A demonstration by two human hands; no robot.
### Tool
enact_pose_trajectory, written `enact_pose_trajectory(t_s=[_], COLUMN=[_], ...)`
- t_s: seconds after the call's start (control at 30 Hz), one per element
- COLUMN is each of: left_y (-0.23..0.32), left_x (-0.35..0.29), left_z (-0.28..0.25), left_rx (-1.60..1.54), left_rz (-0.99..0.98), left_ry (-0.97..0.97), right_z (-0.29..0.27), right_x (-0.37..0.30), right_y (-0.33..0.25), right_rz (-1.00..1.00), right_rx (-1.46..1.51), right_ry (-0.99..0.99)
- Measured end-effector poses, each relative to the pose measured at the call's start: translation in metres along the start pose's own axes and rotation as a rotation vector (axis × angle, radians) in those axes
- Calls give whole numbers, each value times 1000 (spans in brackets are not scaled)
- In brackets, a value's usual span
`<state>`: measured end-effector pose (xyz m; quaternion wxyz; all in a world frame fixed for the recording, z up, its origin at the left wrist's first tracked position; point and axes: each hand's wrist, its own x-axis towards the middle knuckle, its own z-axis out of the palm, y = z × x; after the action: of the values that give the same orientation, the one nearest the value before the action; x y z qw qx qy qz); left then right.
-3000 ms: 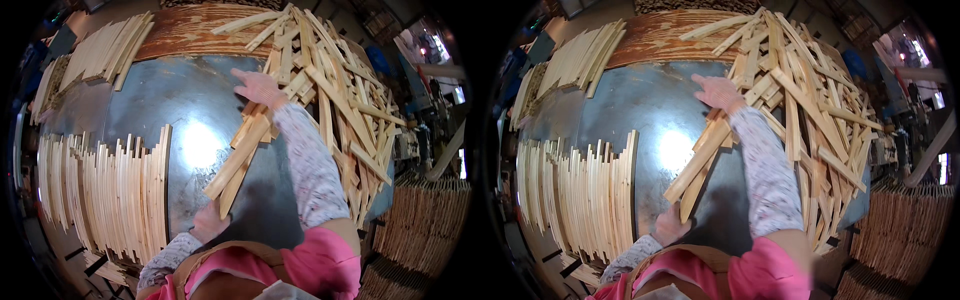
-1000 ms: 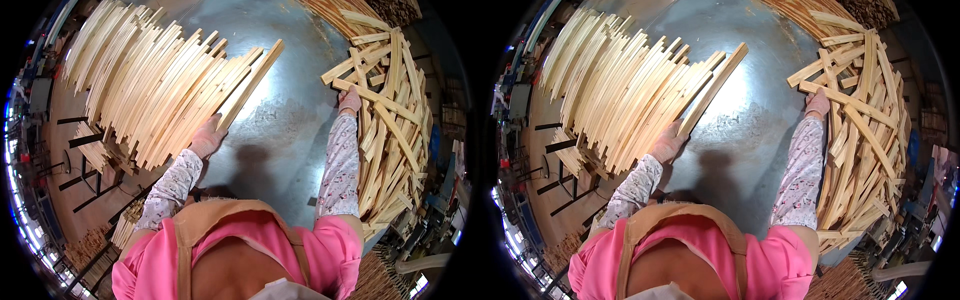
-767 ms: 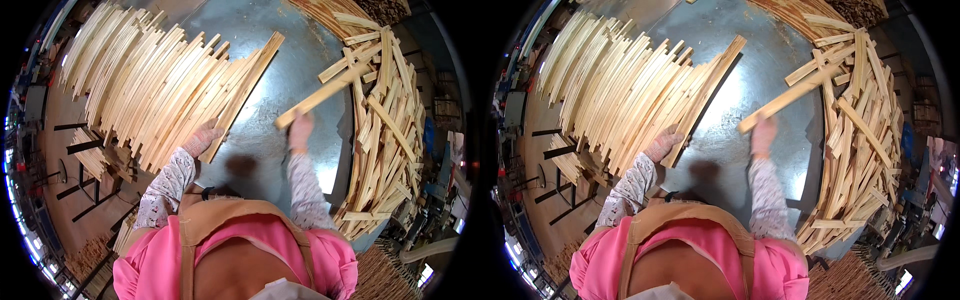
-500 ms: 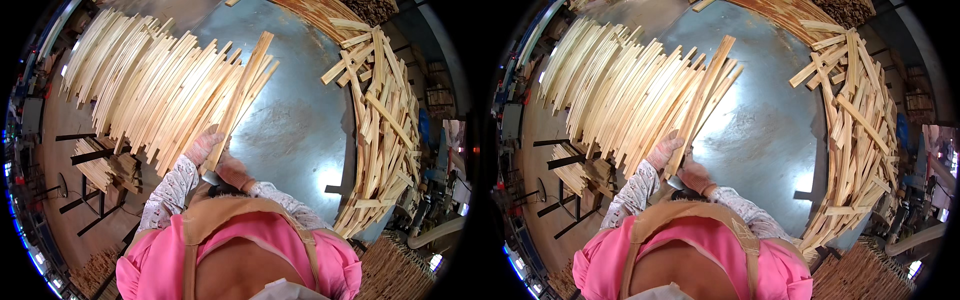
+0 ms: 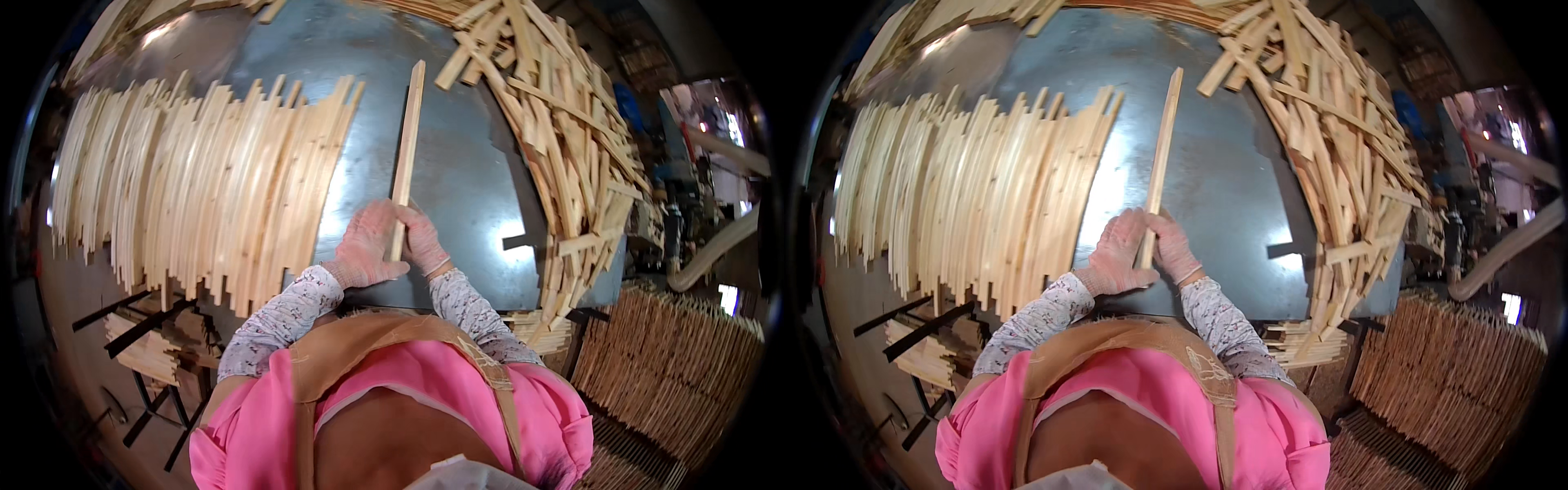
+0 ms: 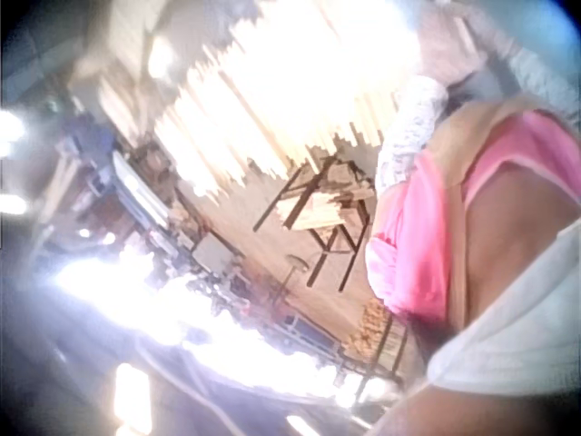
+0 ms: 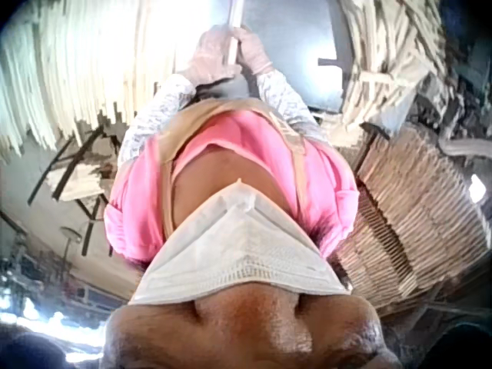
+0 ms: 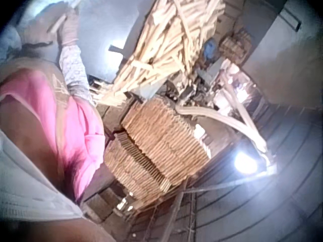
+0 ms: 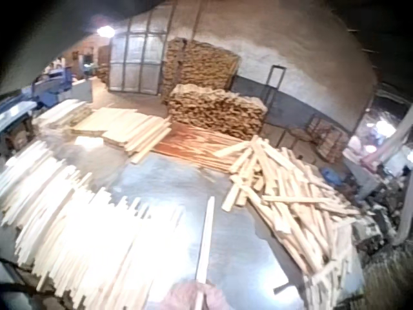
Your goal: The person sorts thin wooden strips on a metal table, picking them up from a disorganized pile and arranging them into neat stacks. The person repeatedly gathers strips, aligns them, and places them into a growing organized pile on the left side of the table.
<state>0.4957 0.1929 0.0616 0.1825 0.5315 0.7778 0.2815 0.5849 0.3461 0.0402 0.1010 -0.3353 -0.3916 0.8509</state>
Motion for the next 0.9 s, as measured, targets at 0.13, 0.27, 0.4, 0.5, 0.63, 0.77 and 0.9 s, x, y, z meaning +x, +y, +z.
enact_pose_trajectory(t_s=[0.13,0.27,0.4,0.5,0.63,0.77,0.9], left_y=[68,179,239,290,333,332,333], left_x=[38,99,125,150,178,184,177], left_z=[48,90,201,241,281,313,312], left_rx=[-145,-440,-321,-219,-269,-245,-64], left_rz=[364,207,297,491,626,675,715], left_ry=[75,-108,-136,-242,-243,-340,-450], right_z=[-121,-224,-351,-433,-541,-645,-681], right_x=[-49,-117,-228,-320,-432,-479,-485], right_y=[-47,-108,-148,-162,-101,31,154], right_rz=[95,-183,-390,-652,-729,-451,12], right_rx=[405,297,464,372,-66,380,-106], right_ry=[-129,-56,33,263,1067,1659,1910])
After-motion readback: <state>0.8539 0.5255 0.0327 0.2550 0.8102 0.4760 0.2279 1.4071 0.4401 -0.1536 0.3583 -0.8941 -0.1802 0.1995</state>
